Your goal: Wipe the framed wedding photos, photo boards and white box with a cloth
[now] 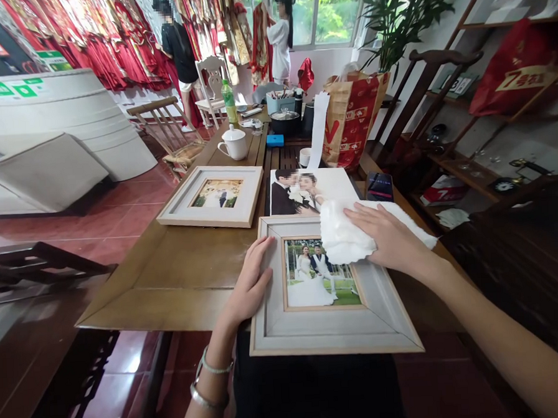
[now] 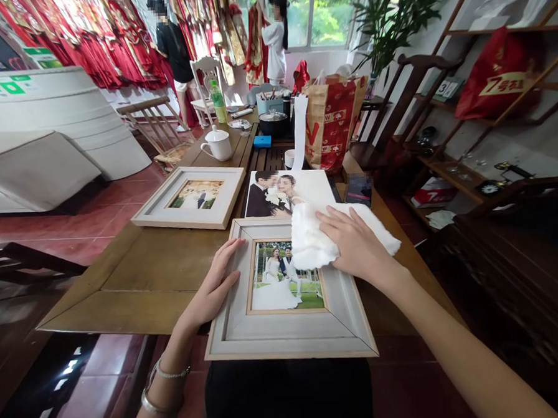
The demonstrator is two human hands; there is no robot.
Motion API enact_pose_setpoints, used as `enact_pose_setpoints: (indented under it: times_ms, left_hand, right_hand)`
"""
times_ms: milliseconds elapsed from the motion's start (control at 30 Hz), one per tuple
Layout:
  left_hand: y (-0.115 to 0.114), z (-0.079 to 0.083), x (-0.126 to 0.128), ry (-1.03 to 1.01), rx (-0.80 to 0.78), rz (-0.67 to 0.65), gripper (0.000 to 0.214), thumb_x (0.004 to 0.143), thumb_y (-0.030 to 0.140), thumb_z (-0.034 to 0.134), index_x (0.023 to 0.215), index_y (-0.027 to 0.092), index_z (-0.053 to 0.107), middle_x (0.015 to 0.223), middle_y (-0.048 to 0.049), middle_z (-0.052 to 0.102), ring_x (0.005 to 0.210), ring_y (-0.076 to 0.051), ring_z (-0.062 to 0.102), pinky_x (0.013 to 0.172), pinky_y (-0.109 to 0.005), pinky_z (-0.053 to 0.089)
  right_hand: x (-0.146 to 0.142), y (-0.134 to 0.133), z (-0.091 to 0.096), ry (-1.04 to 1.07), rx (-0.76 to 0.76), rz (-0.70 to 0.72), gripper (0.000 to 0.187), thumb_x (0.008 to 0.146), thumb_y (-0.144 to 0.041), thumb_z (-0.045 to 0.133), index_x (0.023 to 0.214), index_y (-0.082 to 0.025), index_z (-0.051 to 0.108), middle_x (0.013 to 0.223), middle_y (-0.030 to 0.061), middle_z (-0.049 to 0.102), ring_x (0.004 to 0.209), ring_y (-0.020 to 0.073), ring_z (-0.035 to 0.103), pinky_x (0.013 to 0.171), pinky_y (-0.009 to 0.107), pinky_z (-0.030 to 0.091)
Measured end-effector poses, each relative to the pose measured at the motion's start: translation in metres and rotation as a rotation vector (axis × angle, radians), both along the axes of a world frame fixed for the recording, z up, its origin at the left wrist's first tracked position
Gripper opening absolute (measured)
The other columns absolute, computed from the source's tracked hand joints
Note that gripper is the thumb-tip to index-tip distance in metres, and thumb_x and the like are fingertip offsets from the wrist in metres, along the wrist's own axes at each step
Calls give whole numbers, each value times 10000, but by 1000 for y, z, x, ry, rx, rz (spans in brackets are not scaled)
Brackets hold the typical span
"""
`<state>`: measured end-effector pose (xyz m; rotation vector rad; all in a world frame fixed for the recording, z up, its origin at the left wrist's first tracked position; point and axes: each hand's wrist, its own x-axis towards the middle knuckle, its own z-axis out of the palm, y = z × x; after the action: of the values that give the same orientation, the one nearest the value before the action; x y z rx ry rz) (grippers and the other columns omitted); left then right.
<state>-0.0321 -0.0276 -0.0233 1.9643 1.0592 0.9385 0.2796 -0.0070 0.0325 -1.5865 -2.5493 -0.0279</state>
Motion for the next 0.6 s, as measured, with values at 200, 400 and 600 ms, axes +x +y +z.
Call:
enact_pose_setpoints:
  times_ms: [200,400,600]
  left_hand:
    - [0,-1,0,-2,4,6,497,932,171,372,1418,259,326,1505,-58,282,1427,-235,152,1177,-464,130]
    - [1,0,1,6,-28,24,480,939,191,373,1412,258,331,1510,-54,282,1428,-228,152,1180,-458,124]
    - [2,2,2,19,-31,25,482,942,191,364,1416,265,328,1506,-53,280,1429,-238,145,1178,-467,128]
  right_hand:
    - [-6,-21,6,47,-220,-1,761,658,-80,469,1411,-157,389,1432,110,446,1377,285,301,1108,589,236]
    - [12,-114,20,21,-472,86,904,555,-28,475,1416,-290,401,1436,-7,422,1275,320,446,1006,496,470]
    - [27,-145,13,164,-456,122,866,611,-114,572,1409,-394,384,1393,-55,482,1194,321,530,937,396,551]
